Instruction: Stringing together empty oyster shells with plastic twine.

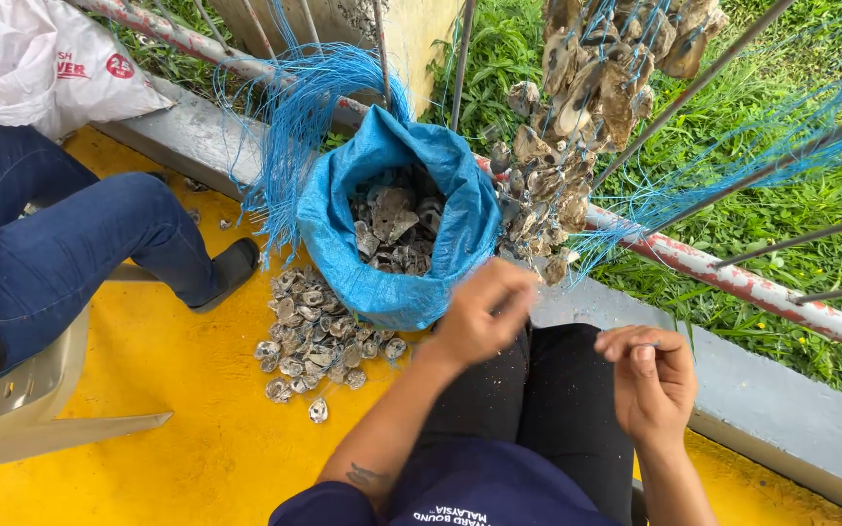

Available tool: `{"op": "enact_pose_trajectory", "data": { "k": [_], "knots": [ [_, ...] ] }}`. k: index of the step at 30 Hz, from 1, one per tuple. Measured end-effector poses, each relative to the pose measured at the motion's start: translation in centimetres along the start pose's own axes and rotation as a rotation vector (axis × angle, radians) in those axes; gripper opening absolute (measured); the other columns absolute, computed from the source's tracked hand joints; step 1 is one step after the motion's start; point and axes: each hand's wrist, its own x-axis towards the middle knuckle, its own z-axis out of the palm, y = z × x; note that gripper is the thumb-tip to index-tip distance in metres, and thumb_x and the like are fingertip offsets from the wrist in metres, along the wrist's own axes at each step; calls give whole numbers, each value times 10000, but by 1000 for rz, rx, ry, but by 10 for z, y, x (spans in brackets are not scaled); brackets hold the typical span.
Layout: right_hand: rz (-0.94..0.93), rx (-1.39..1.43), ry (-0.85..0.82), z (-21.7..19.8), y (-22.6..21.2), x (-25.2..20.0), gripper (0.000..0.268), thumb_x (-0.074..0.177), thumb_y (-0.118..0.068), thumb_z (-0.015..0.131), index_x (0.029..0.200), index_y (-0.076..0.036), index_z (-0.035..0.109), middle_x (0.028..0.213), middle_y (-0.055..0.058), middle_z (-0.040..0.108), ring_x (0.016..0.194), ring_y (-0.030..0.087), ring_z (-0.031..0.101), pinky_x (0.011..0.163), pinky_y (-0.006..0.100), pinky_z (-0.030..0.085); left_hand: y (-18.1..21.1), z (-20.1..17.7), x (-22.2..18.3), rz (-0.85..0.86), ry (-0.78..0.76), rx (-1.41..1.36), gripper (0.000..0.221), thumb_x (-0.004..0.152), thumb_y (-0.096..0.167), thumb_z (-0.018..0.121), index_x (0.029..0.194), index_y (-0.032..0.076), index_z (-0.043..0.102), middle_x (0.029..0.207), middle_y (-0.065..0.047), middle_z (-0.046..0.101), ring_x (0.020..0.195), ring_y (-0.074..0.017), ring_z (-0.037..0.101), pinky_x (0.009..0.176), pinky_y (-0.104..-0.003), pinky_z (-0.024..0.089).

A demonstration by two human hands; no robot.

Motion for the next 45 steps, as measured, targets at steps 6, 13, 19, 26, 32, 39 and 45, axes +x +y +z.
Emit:
{"op": "enact_pose_trajectory", "data": {
  "k": [6, 13, 19, 26, 32, 39, 45],
  "knots": [
    [-7, -72, 13, -15, 9, -9, 59, 1118, -96, 570, 1122, -42, 546, 855, 77, 578, 825, 180, 548, 983, 416, 452, -118, -92, 22, -524, 44, 471, 210, 941, 230, 688, 1014, 37, 726, 994, -126, 686, 866, -313, 690, 752, -431, 553],
    [5, -111, 11, -14, 13, -11, 46, 1082, -61, 577, 1104, -27, 555, 967, 100, 604, 891, 190, 562, 873, 364, 466, -248, -101, -30, -916, -426, 1004, 390, 850, 356, 750, 1058, 27, 746, 1133, -228, 720, 1072, -405, 693, 898, -502, 556],
    [88, -165, 66, -25, 18, -17, 59, 1076, -59, 577, 1108, -11, 563, 1003, 101, 627, 910, 170, 577, 875, 327, 467, -223, -101, -21, -960, -394, 1014, 300, 810, 237, 750, 1040, 44, 764, 1143, -222, 725, 1090, -394, 694, 905, -494, 560],
    [122, -215, 93, -27, 18, -19, 93, 1072, -73, 588, 1118, 8, 586, 1002, 89, 631, 908, 158, 580, 867, 315, 470, -162, -117, 17, -850, -49, 871, 290, 853, 294, 749, 971, 30, 761, 987, -234, 740, 949, -421, 709, 838, -506, 557],
    [91, -190, 83, -24, 23, -18, 101, 1062, -80, 597, 1117, 4, 583, 1014, 86, 638, 899, 156, 589, 854, 311, 478, -143, -133, 40, -723, 176, 537, 235, 827, 240, 727, 893, 17, 757, 813, -153, 765, 755, -284, 741, 719, -395, 566],
    [132, -217, 105, -31, 24, -20, 103, 1069, -84, 597, 1110, 9, 584, 983, 85, 631, 905, 160, 592, 876, 319, 485, -143, -129, 40, -704, 236, 293, 195, 851, 190, 704, 861, -1, 743, 731, -66, 758, 643, -111, 693, 619, -273, 535],
    [137, -270, 95, -30, 27, -20, 102, 1061, -93, 600, 1096, 1, 583, 955, 81, 639, 890, 153, 608, 862, 309, 495, -144, -128, 38, -674, 293, 363, 187, 848, 196, 715, 888, 17, 751, 756, -84, 758, 675, -154, 716, 642, -304, 546]
  ]
}}
